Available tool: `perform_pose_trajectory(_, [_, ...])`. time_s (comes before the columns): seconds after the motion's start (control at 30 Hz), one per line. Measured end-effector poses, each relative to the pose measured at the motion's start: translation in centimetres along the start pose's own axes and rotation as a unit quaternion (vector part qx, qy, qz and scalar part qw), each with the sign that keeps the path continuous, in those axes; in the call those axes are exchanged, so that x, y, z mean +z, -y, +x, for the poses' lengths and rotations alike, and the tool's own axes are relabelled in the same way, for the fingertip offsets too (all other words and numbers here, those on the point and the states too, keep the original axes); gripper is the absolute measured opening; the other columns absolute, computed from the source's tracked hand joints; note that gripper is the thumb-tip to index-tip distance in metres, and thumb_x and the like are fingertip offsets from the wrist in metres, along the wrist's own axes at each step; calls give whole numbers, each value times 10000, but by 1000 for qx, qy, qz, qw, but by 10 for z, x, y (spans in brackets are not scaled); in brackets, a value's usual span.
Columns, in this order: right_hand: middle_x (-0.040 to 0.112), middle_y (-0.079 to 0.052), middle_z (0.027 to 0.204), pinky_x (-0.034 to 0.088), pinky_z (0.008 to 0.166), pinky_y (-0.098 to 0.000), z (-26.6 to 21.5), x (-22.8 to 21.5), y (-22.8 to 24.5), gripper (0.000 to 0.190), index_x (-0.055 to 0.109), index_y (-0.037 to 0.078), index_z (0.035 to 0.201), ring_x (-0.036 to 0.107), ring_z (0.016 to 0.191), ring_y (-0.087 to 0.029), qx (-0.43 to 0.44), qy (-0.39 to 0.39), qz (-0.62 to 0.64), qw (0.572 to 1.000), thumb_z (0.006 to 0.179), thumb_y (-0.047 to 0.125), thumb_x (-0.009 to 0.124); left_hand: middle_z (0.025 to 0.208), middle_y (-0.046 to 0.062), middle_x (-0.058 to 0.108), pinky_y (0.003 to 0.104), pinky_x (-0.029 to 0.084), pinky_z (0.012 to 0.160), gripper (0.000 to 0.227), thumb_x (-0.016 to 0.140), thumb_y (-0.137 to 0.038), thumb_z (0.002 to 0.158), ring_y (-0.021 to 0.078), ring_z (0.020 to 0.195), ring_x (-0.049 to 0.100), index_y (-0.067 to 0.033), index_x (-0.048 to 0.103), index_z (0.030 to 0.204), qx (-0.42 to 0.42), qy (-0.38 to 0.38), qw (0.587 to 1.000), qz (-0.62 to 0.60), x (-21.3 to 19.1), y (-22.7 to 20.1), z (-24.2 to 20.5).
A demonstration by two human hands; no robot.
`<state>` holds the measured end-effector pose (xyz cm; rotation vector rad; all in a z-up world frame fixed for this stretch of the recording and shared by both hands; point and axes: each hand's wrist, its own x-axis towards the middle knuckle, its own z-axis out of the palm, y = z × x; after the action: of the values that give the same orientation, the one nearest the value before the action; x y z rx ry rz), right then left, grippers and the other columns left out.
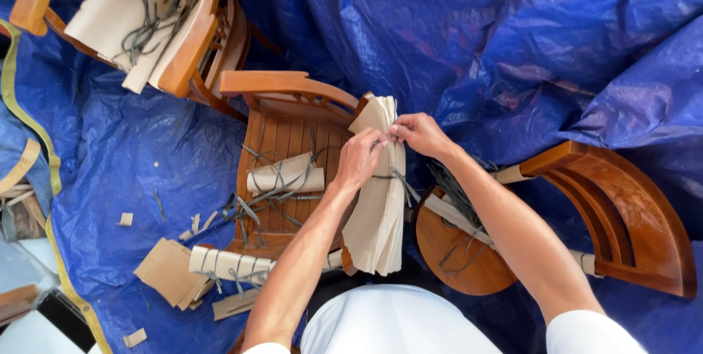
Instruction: Wrap wooden chairs with protective corrugated cardboard and secure them using plastic ties.
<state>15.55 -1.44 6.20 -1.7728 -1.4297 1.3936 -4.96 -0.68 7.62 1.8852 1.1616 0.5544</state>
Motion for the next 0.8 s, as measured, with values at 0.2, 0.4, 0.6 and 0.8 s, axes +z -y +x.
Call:
perform_pose_trajectory(0.2, [734, 33, 838, 478, 630, -241, -2, -9, 4, 231, 754, 73, 976, 620, 768, -54, 9, 58, 50, 997, 1011, 261, 626, 1078, 66, 764, 360, 558, 907, 211, 576, -164, 1072, 201, 1021, 717, -106, 736, 1197, -58, -23, 977, -204, 7, 46, 16])
perform_pose_trajectory(0.4, [738, 18, 831, 471, 622, -243, -1, -14, 0, 216, 747, 60, 944, 597, 724, -58, 1, 82, 63, 995, 1002, 246, 655, 1104, 50, 755, 339, 588, 854, 206, 643, -168, 977, 178, 980, 734, -102, 779, 1117, -64, -5, 983, -172, 16, 41, 33])
perform_pose_trajectory(0.6, [700, -11, 789, 464, 609, -255, -2, -13, -11, 159, 758, 65, 953, 569, 680, -75, 17, 58, 65, 996, 959, 223, 738, 963, 36, 731, 357, 576, 792, 166, 800, -216, 857, 172, 854, 713, -103, 812, 977, -33, 63, 994, -83, 14, 27, 38])
perform_pose_trajectory(0.8, [734, -29, 815, 511, 655, -300, -16, -8, 9, 118, 717, 41, 907, 647, 730, -115, -49, -15, -28, 998, 899, 151, 761, 897, 46, 744, 367, 561, 806, 166, 829, -212, 808, 183, 852, 719, -79, 811, 907, -15, 67, 997, -32, 14, 24, 44])
